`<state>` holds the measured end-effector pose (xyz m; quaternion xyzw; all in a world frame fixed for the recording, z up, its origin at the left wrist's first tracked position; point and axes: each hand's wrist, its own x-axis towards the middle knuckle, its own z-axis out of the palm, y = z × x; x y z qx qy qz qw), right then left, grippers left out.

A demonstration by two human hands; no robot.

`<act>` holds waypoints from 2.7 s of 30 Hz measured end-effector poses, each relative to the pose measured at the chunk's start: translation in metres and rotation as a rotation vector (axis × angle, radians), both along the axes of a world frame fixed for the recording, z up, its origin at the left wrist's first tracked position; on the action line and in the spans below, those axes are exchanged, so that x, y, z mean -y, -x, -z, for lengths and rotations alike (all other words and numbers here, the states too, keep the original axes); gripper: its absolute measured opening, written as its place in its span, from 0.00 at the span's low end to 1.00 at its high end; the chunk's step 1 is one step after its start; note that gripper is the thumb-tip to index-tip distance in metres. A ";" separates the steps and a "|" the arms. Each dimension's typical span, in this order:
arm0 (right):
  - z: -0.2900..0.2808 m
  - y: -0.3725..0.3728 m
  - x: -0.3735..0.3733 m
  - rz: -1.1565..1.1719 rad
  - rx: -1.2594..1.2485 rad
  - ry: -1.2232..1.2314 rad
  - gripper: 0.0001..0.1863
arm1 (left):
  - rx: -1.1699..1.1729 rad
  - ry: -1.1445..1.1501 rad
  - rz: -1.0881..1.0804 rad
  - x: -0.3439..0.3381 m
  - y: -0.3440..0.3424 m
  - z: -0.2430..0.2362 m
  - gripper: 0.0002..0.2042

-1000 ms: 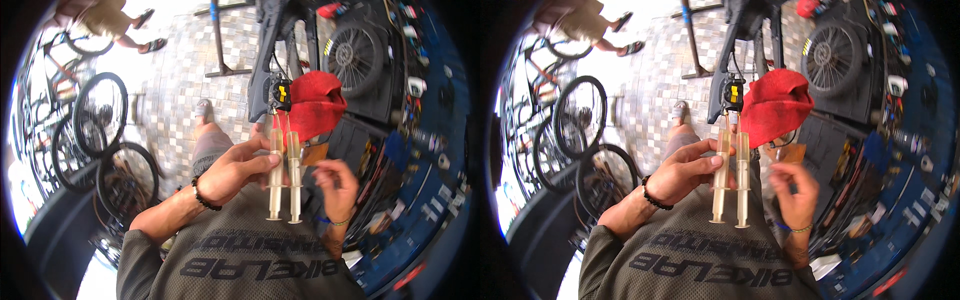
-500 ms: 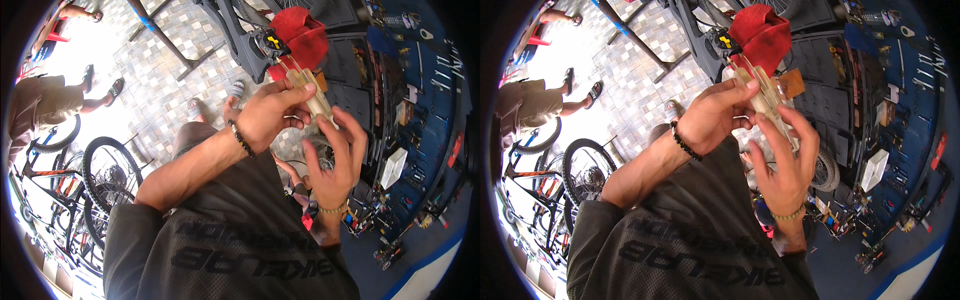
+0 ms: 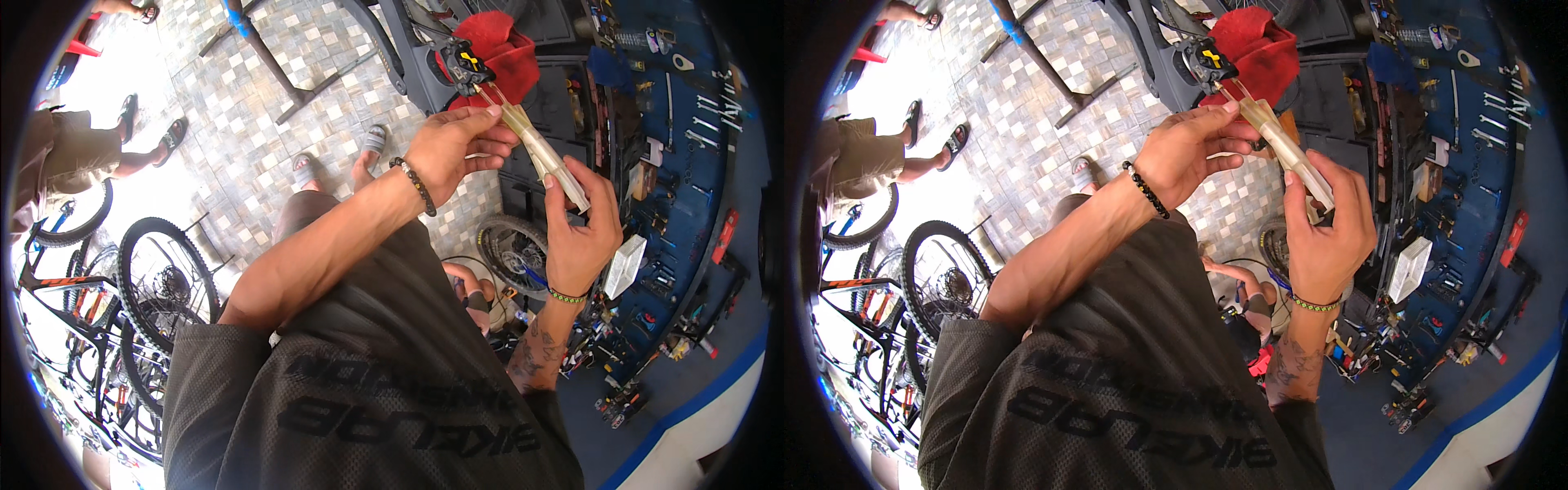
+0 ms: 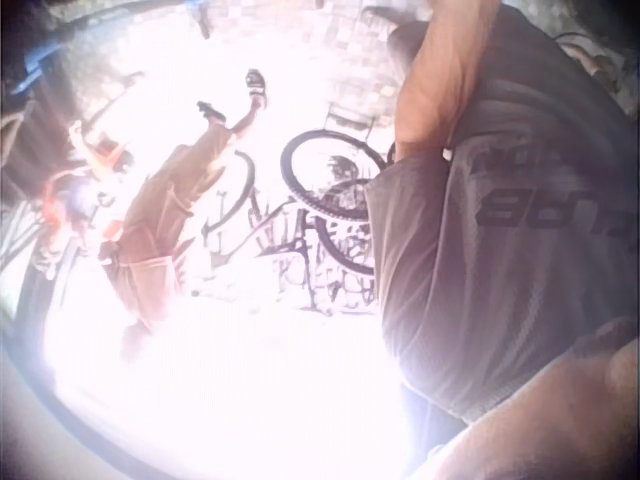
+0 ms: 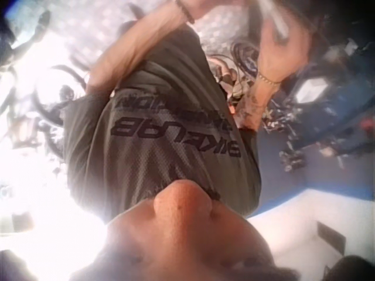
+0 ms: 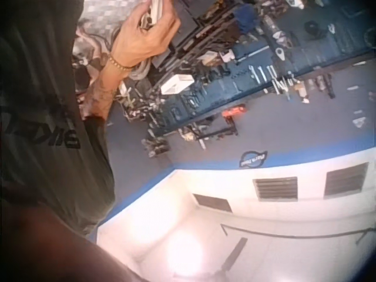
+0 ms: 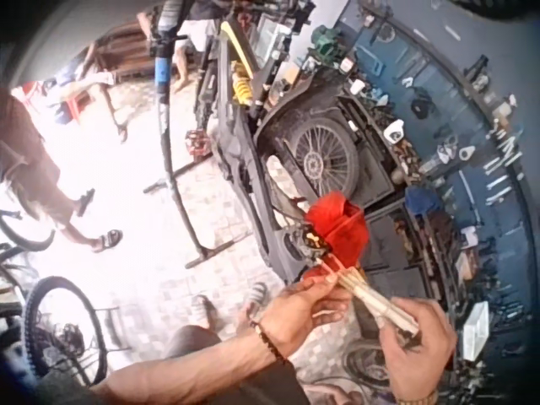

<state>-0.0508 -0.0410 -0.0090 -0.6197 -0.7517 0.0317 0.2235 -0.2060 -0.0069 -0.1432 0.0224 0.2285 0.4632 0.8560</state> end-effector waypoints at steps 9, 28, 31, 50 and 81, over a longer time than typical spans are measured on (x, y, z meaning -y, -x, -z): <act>0.007 0.000 -0.001 0.182 0.011 0.131 0.11 | 0.016 0.093 -0.112 -0.007 -0.014 0.021 0.13; 0.006 0.005 0.010 0.096 0.233 0.225 0.19 | 0.360 0.376 -0.263 -0.014 -0.032 0.015 0.09; 0.006 0.009 0.012 0.078 0.203 0.203 0.16 | 0.353 0.412 -0.278 -0.016 -0.035 0.015 0.10; -0.009 0.013 -0.002 0.126 0.228 0.166 0.16 | 0.364 0.418 -0.283 -0.022 -0.042 0.020 0.09; 0.075 -0.129 0.008 0.446 -1.397 0.740 0.38 | 0.704 0.180 -0.240 -0.014 -0.044 0.049 0.10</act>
